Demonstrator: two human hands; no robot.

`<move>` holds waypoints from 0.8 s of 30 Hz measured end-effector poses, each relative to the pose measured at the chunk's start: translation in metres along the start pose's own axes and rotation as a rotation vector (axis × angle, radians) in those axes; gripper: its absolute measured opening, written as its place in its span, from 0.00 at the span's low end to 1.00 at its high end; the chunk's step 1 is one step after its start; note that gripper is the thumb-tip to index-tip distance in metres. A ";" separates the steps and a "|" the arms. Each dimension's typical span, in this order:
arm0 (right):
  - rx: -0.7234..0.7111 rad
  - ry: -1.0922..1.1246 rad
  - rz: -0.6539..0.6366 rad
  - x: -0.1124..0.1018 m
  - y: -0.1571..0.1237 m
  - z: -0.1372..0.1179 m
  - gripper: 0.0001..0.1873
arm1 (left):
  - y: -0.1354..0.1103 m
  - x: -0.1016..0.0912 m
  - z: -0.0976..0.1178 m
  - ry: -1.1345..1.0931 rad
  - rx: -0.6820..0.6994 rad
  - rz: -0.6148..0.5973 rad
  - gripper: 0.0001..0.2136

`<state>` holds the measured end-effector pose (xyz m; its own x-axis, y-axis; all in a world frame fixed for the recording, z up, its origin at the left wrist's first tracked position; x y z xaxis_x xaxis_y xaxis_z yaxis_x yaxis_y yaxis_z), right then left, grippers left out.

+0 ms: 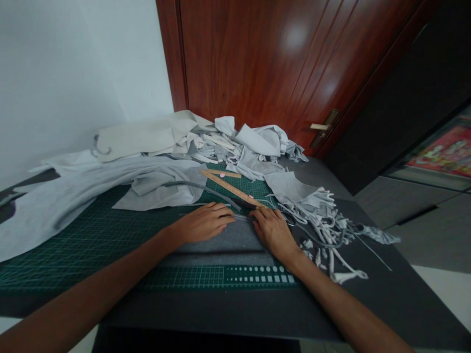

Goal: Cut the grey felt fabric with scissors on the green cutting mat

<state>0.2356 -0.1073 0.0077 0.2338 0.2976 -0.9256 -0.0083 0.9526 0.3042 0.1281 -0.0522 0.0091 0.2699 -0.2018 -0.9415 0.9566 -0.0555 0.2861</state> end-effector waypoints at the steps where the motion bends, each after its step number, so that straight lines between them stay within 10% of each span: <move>1: 0.009 -0.002 -0.002 0.000 0.000 0.002 0.10 | 0.000 0.000 -0.004 -0.003 -0.023 0.006 0.14; 24: 0.053 0.194 -0.083 0.001 -0.002 0.047 0.05 | -0.011 -0.002 -0.031 -0.220 -0.129 -0.048 0.20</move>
<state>0.2819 -0.1116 0.0168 0.0403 0.2294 -0.9725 0.0559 0.9712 0.2314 0.1205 -0.0210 0.0022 0.2065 -0.4108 -0.8880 0.9777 0.0521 0.2033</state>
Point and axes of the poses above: each hand's wrist, its own y-axis towards the middle knuckle, its own x-axis out of the palm, z = x × y, the point moved 10 cm from there along y, towards the middle knuckle, and after that the axes turned 11 degrees about -y, right-handed, at the moved point
